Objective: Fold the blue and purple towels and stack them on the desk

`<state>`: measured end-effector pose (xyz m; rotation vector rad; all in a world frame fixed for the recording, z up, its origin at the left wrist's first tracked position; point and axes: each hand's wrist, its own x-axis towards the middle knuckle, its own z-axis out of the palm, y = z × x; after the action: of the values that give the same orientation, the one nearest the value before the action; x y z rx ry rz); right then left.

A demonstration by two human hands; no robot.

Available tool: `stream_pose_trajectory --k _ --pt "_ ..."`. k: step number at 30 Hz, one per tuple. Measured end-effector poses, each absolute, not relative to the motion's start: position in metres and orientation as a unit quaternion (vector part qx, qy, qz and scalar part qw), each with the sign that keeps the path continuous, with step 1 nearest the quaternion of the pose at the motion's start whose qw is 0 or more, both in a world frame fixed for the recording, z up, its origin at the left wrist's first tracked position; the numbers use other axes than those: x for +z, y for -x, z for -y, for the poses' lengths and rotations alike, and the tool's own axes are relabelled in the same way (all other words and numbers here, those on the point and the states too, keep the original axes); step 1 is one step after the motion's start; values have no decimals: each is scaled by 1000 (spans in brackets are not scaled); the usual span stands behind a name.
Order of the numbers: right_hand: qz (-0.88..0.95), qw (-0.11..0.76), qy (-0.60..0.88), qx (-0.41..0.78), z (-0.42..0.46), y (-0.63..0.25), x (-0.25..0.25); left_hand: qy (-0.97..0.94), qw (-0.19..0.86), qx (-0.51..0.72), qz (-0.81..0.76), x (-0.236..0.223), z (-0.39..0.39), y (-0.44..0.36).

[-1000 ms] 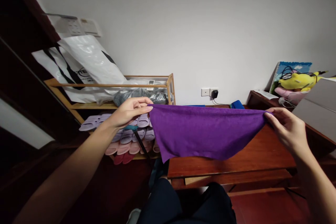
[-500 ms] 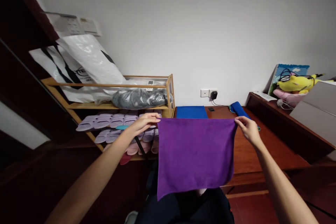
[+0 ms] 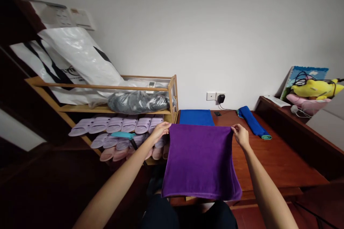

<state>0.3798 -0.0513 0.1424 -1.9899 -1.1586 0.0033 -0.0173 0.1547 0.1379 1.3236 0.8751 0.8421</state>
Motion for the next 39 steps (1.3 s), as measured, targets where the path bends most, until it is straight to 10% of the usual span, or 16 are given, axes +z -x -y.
stream_pose_trajectory --k 20,39 --pt "439 270 857 13 -27 -395 69 -681 374 280 -564 70 -204 -26" --pt "558 155 815 27 -17 -328 -6 -895 83 133 -417 22 -132 -61"
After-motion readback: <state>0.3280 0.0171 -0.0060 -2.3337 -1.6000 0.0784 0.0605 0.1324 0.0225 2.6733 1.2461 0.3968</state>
